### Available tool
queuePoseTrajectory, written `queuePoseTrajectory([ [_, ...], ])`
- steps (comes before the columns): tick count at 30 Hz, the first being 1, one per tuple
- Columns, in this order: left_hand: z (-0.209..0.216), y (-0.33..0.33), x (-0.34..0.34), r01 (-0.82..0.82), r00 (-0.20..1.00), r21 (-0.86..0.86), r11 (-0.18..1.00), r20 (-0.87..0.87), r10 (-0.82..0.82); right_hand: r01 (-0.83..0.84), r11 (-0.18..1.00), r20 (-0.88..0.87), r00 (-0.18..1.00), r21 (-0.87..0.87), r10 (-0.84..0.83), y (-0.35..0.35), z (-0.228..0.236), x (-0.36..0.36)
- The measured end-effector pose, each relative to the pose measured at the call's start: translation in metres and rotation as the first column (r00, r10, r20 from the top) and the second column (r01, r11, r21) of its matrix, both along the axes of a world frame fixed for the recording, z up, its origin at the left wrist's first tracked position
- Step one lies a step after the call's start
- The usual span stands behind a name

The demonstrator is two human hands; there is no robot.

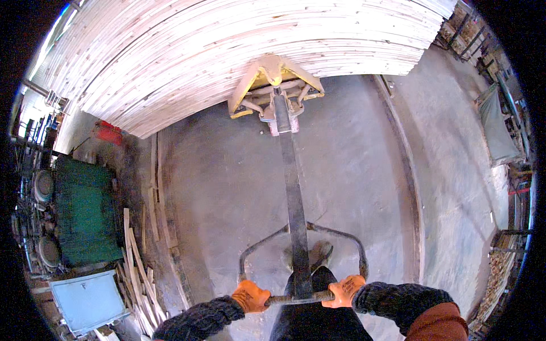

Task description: The person maneuvers a pallet jack to lift and transport a large stack of wood planks across a factory floor, positioning it near other lumber stacks.

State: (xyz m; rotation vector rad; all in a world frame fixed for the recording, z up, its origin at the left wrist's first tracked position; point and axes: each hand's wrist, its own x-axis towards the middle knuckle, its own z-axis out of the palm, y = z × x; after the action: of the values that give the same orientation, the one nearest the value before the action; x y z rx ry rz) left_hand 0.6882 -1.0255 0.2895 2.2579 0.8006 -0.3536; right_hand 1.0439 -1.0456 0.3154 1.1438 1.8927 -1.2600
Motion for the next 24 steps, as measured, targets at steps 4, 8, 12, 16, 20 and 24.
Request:
queuePoseTrajectory([
  [4,-0.078,-0.023,0.001,-0.041,0.997,-0.009,0.999,0.071,0.042,-0.035,0.999,0.05,0.998,-0.032,0.037,-0.022,-0.078,-0.002],
  [8,-0.075,-0.023,0.007,-0.069,0.996,-0.029,0.997,-0.05,0.068,0.054,0.997,0.045,0.997,0.063,-0.057,-0.02,-0.055,-0.004],
  [12,0.011,0.015,0.009,-0.042,0.985,0.008,0.999,-0.169,0.043,0.116,0.987,-0.003,0.993,0.108,-0.117,0.013,0.002,0.0],
  [16,0.137,0.087,0.021,0.045,0.984,-0.012,0.999,-0.173,-0.047,0.062,0.938,-0.061,0.997,0.341,-0.044,0.069,0.125,0.017],
  [20,0.145,0.087,0.024,0.035,0.958,-0.22,0.975,-0.27,-0.095,0.04,0.969,-0.013,0.999,0.244,-0.038,0.071,0.134,0.0],
  [24,0.099,0.084,0.019,0.154,0.946,-0.337,0.929,-0.22,-0.237,0.067,0.993,-0.037,0.997,0.095,-0.064,0.044,0.086,-0.002],
])
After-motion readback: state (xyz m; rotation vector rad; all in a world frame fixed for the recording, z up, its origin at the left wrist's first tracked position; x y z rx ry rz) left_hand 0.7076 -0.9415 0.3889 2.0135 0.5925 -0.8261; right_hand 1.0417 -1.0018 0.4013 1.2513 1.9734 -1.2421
